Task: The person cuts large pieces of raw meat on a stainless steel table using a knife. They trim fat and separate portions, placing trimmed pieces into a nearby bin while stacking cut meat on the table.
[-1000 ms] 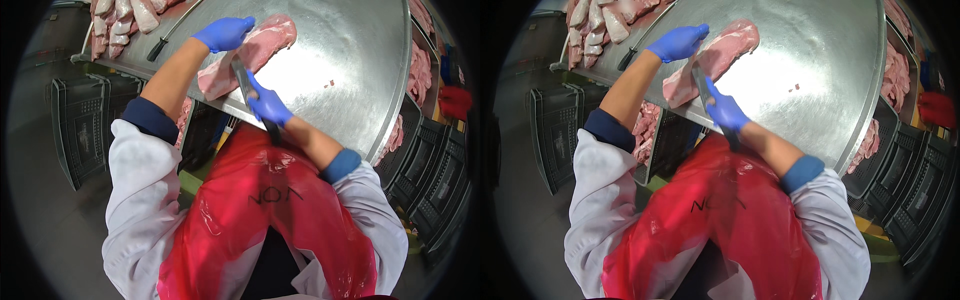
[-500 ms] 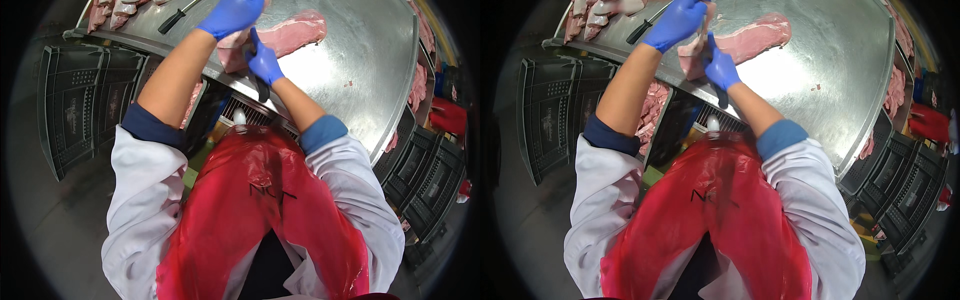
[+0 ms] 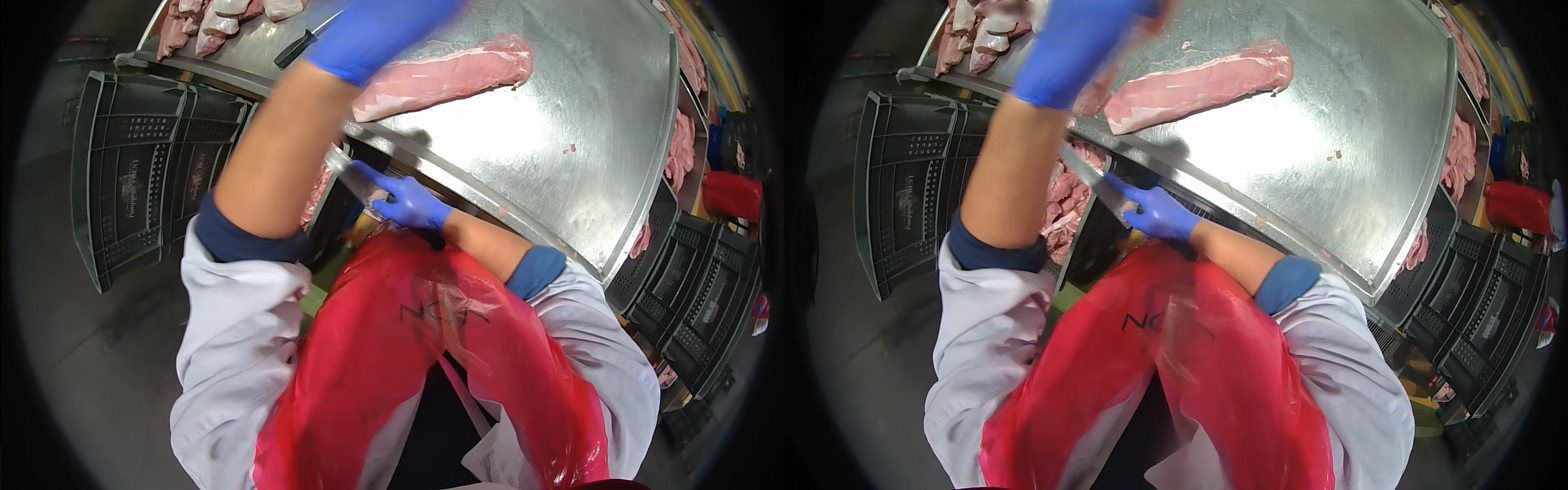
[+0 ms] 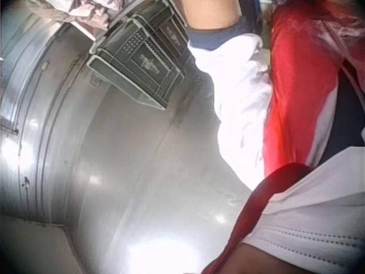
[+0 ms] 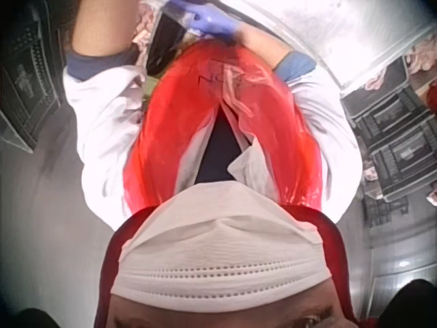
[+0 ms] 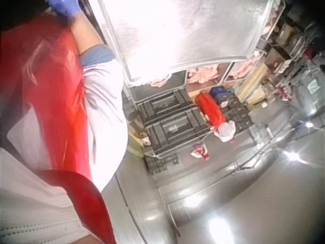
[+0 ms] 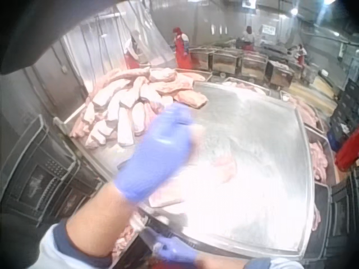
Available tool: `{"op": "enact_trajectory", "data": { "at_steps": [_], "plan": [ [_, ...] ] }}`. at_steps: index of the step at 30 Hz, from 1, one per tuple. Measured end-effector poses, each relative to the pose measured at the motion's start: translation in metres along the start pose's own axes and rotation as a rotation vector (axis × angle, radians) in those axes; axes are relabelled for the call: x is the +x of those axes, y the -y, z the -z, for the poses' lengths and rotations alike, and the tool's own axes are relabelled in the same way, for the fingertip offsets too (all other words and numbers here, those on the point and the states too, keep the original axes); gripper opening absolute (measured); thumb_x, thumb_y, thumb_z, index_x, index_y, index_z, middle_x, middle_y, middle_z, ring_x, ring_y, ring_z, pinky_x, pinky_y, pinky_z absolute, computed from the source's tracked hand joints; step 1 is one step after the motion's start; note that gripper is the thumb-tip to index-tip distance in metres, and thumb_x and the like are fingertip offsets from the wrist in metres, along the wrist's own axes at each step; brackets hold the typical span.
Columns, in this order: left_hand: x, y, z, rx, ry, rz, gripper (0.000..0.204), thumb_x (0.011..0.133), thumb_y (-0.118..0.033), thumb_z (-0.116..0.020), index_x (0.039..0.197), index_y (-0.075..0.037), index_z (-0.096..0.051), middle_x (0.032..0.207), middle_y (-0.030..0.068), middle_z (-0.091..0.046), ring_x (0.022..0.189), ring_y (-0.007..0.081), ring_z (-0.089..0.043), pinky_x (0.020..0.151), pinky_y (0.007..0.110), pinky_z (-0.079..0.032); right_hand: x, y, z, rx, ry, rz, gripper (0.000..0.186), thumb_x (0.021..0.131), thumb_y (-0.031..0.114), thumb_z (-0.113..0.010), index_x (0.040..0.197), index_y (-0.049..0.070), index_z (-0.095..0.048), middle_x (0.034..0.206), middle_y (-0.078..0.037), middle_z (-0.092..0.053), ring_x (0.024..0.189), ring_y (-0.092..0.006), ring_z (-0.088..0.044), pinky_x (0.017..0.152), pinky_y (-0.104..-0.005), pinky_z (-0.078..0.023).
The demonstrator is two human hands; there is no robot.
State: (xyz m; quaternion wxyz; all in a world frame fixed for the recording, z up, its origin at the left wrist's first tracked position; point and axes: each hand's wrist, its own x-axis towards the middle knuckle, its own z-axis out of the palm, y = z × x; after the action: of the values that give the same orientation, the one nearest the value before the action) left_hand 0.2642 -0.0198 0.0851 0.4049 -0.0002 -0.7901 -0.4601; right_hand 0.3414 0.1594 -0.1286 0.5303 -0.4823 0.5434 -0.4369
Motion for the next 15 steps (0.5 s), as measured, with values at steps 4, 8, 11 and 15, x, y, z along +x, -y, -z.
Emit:
{"op": "enact_trajectory", "data": {
  "at_steps": [4, 8, 11, 15],
  "plan": [
    [-0.028, -0.045, -0.242, 0.235, 0.16, -0.52, 0.008, 0.086, -0.011, -0.06, 0.087, -0.005, -0.065, 0.08, 0.0077, -0.059, 0.074, 0.0224, -0.058, 0.069, 0.037, -0.05, 0.064, 0.016, 0.003, -0.082, 0.042, 0.062, 0.069, 0.094, 0.014, -0.058, 0.157, 0.026, -0.032, 0.08, -0.008, -0.067, 0.059, -0.0158, -0.063, 0.06, -0.032, -0.055],
    [-0.06, -0.036, -0.28, -0.562, 0.422, -0.295, 0.022, 0.086, -0.014, -0.063, 0.103, -0.003, -0.07, 0.101, 0.0184, -0.068, 0.094, 0.0357, -0.066, 0.082, 0.047, -0.054, 0.073, -0.009, 0.077, 0.319, -0.226, 0.022, 0.069, 0.096, 0.01, -0.057, 0.158, 0.025, -0.031, 0.081, -0.006, -0.065, 0.055, -0.0124, -0.059, 0.053, -0.0271, -0.053],
    [-0.093, 0.06, -0.173, -0.242, 0.221, 0.179, 0.038, 0.085, -0.017, -0.066, 0.12, -0.002, -0.065, 0.119, 0.0237, -0.066, 0.108, 0.038, -0.064, 0.093, 0.046, -0.052, 0.046, -0.057, 0.211, 0.232, -0.669, -0.099, 0.069, 0.095, 0.013, -0.055, 0.158, 0.02, -0.029, 0.09, -0.012, -0.07, 0.064, -0.0193, -0.065, 0.061, -0.0321, -0.055],
    [-0.147, 0.222, 0.003, 0.834, 0.372, 0.435, 0.059, 0.089, -0.042, -0.068, 0.125, 0.004, -0.06, 0.123, 0.0267, -0.063, 0.107, 0.039, -0.066, 0.099, 0.044, -0.049, 0.036, -0.053, 0.291, -0.403, -0.811, -0.312, 0.073, 0.09, 0.021, -0.056, 0.158, 0.021, -0.027, 0.1, -0.024, -0.07, 0.09, -0.0354, -0.07, 0.084, -0.043, -0.054]
  ]
}}
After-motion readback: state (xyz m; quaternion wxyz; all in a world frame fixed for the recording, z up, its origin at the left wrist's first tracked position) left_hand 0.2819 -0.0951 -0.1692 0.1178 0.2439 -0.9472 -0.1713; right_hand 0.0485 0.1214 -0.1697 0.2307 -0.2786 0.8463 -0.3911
